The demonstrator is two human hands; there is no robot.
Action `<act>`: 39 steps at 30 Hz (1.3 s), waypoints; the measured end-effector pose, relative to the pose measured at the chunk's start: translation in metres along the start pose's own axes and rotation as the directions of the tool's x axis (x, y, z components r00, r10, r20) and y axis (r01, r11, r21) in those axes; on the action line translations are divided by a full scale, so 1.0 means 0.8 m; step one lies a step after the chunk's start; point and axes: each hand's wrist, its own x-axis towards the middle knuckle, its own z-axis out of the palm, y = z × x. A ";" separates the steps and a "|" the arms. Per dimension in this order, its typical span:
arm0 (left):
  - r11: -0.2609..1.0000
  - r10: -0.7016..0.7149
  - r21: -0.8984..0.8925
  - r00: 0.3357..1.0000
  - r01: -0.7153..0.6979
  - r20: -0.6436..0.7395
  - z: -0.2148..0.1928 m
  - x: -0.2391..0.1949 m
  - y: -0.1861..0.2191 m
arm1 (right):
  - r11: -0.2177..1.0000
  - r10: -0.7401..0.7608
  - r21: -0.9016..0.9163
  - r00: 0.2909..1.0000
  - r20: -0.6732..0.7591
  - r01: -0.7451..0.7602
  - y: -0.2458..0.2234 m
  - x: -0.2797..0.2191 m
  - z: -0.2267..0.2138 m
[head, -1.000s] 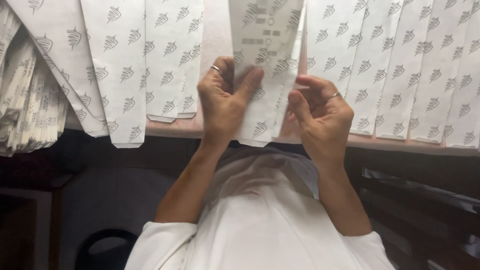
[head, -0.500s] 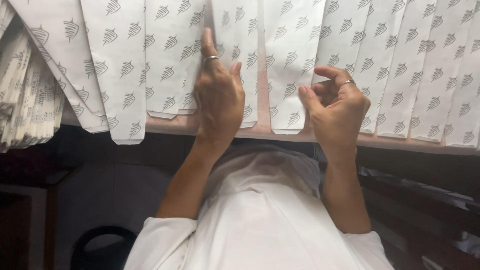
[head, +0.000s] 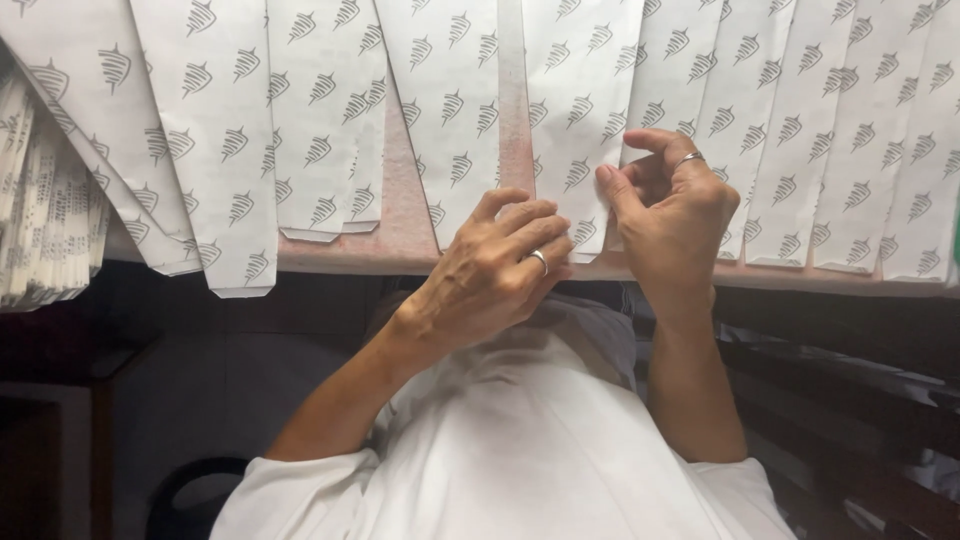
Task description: Folding the bottom flaps of paper wrappers and applying glue to the edges of the stack
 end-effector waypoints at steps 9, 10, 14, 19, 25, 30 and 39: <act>1.000 0.008 -0.009 1.000 -0.008 -0.016 0.004 -0.006 -0.003 | 0.961 -0.264 -0.086 0.964 0.005 0.264 0.002 -0.007 -0.020; 1.000 0.026 0.006 1.000 -0.025 -0.011 0.004 -0.007 -0.004 | 0.939 -0.336 -0.063 0.940 0.053 0.339 0.001 -0.010 -0.027; 0.998 0.041 0.045 0.999 -0.040 -0.027 0.009 -0.010 -0.004 | 0.902 -0.431 0.078 0.876 0.215 0.425 -0.004 -0.023 -0.045; 0.997 0.030 0.069 1.000 -0.029 -0.006 0.009 -0.008 -0.003 | 0.847 -0.525 0.072 0.804 0.279 0.527 0.000 -0.032 -0.041; 0.998 -0.061 0.010 0.998 0.061 -0.006 0.011 -0.009 0.001 | 0.854 -0.512 0.044 0.823 0.248 0.518 -0.002 -0.037 -0.035; 0.982 -0.184 -0.057 0.980 0.180 -0.080 0.018 -0.009 0.009 | 0.885 -0.459 0.030 0.861 0.219 0.464 -0.006 -0.040 -0.031; 0.927 -0.374 -0.055 0.917 0.370 -0.141 0.040 -0.017 0.016 | 0.951 -0.306 0.006 0.933 0.189 0.310 -0.004 -0.041 -0.025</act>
